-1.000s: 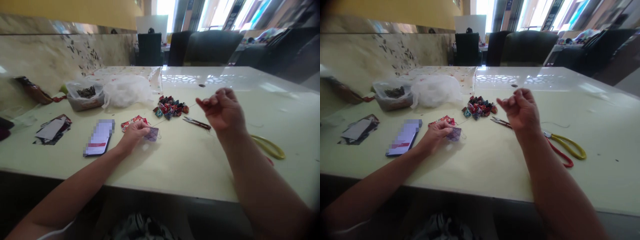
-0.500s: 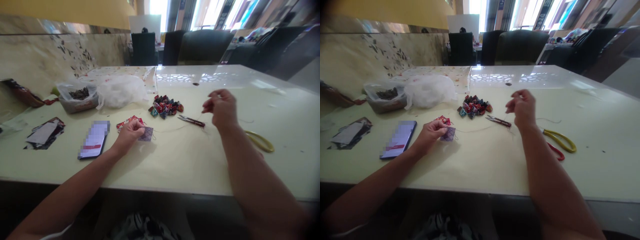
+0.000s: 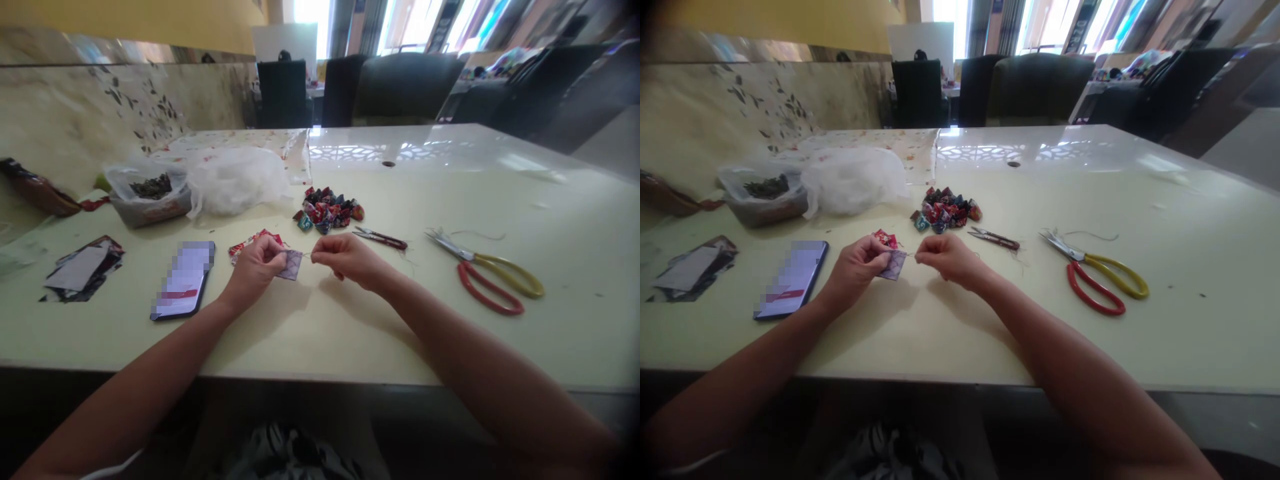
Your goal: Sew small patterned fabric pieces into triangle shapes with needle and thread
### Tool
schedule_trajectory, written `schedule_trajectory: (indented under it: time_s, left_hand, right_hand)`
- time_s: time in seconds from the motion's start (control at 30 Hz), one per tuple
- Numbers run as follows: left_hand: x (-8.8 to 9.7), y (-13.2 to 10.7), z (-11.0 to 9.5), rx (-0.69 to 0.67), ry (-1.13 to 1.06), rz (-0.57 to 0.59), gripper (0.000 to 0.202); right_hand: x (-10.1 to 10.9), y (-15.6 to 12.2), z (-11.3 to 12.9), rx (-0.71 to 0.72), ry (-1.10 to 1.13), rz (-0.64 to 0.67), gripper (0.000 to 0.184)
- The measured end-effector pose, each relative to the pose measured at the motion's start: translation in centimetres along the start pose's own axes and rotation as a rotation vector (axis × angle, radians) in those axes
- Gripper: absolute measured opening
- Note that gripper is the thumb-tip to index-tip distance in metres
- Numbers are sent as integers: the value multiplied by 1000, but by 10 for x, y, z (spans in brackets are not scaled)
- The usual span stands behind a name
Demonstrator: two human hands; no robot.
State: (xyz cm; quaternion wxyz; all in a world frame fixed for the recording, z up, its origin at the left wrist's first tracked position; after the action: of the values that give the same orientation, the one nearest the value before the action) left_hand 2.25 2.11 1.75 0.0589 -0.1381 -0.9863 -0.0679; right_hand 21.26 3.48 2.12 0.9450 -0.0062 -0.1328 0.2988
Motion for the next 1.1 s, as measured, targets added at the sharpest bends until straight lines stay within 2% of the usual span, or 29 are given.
schedule_trajectory:
  time_s: [0.13,0.2,0.27,0.33,0.4,0.47,0.53,0.67,0.87,1.1]
  left_hand:
    - [-5,1,2,46,-66,110,20]
    - [-7,1,2,67,-102,157,19]
    - [-7,2,2,79,-157,187,20]
    - [-8,2,2,91,-214,219,21]
    - [-9,2,1,104,-260,259,22]
    - [-10,2,-1,114,-287,293,23]
    - [-10,1,-2,126,-290,319,23]
    - [-13,-1,1,205,-258,406,25]
    - [-17,-4,3,305,-241,473,28]
    - [-20,-8,2,369,-238,542,25]
  right_hand:
    - [22,-1,-1,44,-54,-145,14]
    - [25,-1,-1,46,-40,-166,14]
    - [21,-1,-3,3,68,-135,14]
    - [13,-2,-6,-70,247,-16,18]
    - [4,-3,-8,-150,401,184,27]
    - [-1,-6,-10,-219,456,379,26]
    - [3,-8,-11,-238,460,465,31]
    - [29,-8,-9,-146,517,309,53]
    - [55,-8,-2,-1,586,52,53]
    - [82,-9,-11,16,657,-311,49]
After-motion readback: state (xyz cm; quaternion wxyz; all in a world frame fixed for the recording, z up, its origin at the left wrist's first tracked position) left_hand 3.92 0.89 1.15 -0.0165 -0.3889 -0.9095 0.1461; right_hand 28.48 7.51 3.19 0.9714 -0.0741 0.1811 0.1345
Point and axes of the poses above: each hand's wrist, its own y-axis towards the middle knuckle, its own x-axis out of the back of the hand, z = x × y, the point moved 4 cm from there along y, towards the middle knuckle, and after that the axes turned 11 degrees about z, right-handed, at the moved point
